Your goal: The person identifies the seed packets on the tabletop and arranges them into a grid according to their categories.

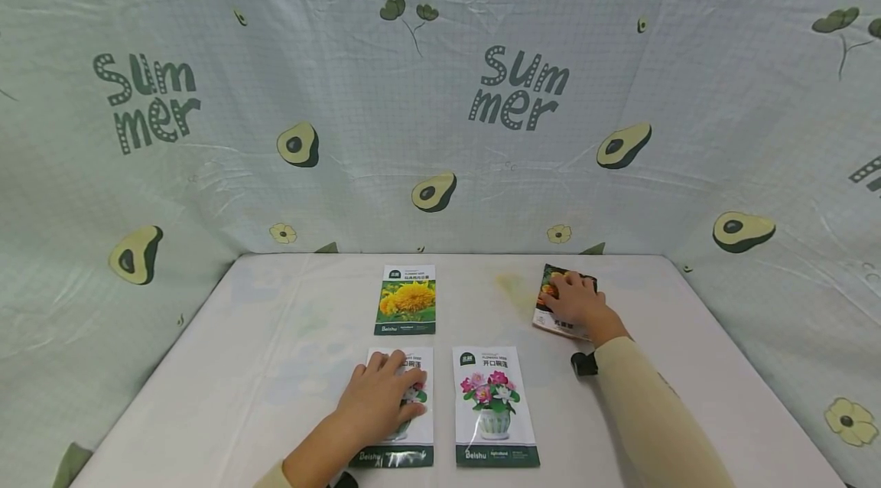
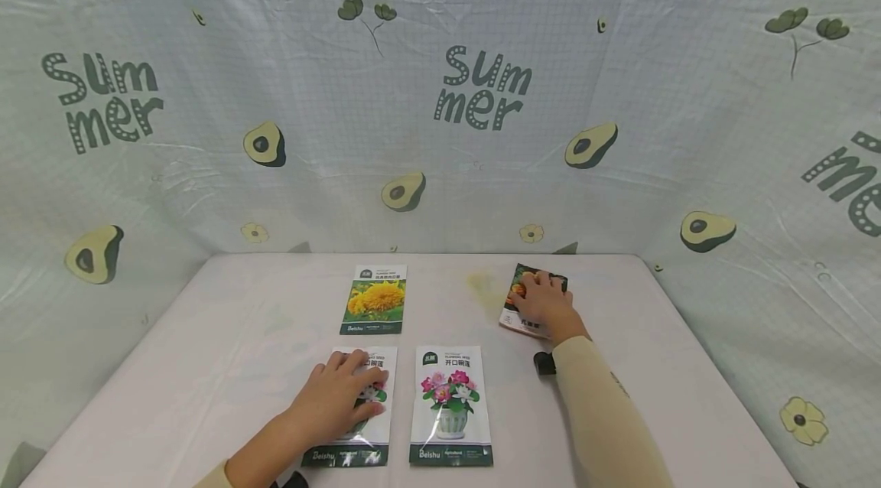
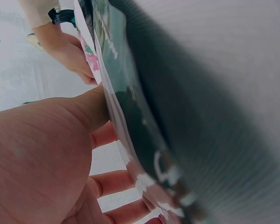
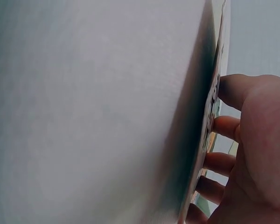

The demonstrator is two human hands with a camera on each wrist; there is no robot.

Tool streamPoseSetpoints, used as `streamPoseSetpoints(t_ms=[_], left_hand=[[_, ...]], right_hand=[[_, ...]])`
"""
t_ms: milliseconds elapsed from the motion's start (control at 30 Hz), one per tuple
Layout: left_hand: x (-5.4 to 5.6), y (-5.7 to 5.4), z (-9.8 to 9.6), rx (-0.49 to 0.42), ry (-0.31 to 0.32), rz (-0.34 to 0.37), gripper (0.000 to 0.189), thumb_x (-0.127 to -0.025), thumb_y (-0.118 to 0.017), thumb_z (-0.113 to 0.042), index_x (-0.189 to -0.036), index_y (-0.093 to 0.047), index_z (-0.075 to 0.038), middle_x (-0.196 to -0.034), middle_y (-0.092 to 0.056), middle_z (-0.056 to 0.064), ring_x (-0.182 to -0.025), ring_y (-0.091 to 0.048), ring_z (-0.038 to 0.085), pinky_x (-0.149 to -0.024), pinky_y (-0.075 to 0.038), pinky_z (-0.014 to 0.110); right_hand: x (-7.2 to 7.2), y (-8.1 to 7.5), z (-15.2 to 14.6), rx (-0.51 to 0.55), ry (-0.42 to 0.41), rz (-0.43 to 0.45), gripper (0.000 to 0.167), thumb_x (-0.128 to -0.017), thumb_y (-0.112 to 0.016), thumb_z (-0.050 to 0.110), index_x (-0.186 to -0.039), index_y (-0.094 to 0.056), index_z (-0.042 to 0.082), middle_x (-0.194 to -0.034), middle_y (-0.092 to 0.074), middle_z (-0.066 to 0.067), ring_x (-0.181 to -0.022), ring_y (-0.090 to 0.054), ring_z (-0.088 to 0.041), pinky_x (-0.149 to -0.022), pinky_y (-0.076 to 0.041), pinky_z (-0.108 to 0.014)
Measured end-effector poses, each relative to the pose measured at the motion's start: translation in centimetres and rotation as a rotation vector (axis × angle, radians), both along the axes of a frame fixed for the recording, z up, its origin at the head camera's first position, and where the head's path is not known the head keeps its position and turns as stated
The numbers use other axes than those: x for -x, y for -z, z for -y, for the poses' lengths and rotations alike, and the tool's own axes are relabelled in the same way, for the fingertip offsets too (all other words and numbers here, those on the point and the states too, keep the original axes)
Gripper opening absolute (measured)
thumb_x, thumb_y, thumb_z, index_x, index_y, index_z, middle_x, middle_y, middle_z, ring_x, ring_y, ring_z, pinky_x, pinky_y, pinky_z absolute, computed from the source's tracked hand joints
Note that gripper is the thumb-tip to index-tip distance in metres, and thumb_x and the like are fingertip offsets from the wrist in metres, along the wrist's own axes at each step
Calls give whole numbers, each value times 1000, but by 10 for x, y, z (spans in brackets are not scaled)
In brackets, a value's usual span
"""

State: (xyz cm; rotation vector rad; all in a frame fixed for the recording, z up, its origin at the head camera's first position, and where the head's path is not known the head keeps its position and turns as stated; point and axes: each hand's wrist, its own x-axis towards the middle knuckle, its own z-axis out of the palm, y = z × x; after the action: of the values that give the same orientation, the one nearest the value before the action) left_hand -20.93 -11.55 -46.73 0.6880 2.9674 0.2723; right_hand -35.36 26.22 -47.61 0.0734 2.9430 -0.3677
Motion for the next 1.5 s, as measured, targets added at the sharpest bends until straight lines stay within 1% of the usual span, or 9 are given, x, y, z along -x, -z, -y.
streamPoseSetpoints(t_ms=[333, 500, 633, 933, 1100, 1267, 1500], left_hand=[[1, 2, 0, 3, -4, 5, 47, -88, -74, -53, -127, -69, -28, -130, -56, 6, -119, -50, 32, -89, -44, 53], [0, 3, 0, 7, 0, -6, 46, -88, -74, -53, -126, -68, -29, -128, -56, 5, -117, -50, 32, -87, -44, 51], [0, 2, 0, 7, -1, -5, 46, -88, -74, -53, -126, -69, -29, -128, -56, 5, -117, -50, 32, -86, -44, 51], [0, 1, 0, 9, -3, 3, 46, -88, -74, -53, -127, -69, -28, -129, -57, 6, -117, -50, 32, -87, -44, 51], [-1, 0, 0, 7, 0, -2, 46, -88, -74, -53, -127, -68, -28, -131, -57, 7, -119, -50, 33, -88, -45, 52], [-1, -1, 0, 3, 7, -10, 47, -88, -75, -52, -127, -69, -27, -130, -58, 7, -118, -50, 34, -88, -45, 53], [-2, -2, 0, 6, 9, -16, 47, -88, -75, -52, -127, -68, -27, -129, -58, 7, -117, -50, 33, -86, -45, 52]], right_hand=[[1, 2, 4, -2, -15, -9, 63, -107, -46, 48, -157, -36, 12, -161, -26, -24, -146, -23, -52, -111, -25, -74], [0, 0, 7, 9, -34, -17, 60, -107, -46, 47, -156, -38, 13, -161, -27, -24, -146, -24, -52, -111, -26, -73], [-2, -4, 10, 20, -45, -20, 59, -107, -46, 47, -155, -39, 14, -160, -28, -23, -146, -25, -52, -111, -25, -73], [2, -3, 14, 23, -65, -4, 62, -107, -48, 48, -158, -37, 14, -163, -26, -23, -147, -24, -51, -112, -26, -72], [2, -4, 19, 26, -65, -4, 61, -107, -48, 46, -157, -38, 13, -161, -28, -22, -146, -26, -50, -112, -27, -71], [3, -2, 22, 18, -66, -4, 62, -106, -48, 48, -157, -38, 14, -161, -29, -22, -146, -26, -50, -113, -27, -70], [6, -3, 26, 12, -86, -10, 62, -106, -49, 49, -156, -40, 15, -161, -29, -23, -146, -28, -50, -112, -29, -69]])
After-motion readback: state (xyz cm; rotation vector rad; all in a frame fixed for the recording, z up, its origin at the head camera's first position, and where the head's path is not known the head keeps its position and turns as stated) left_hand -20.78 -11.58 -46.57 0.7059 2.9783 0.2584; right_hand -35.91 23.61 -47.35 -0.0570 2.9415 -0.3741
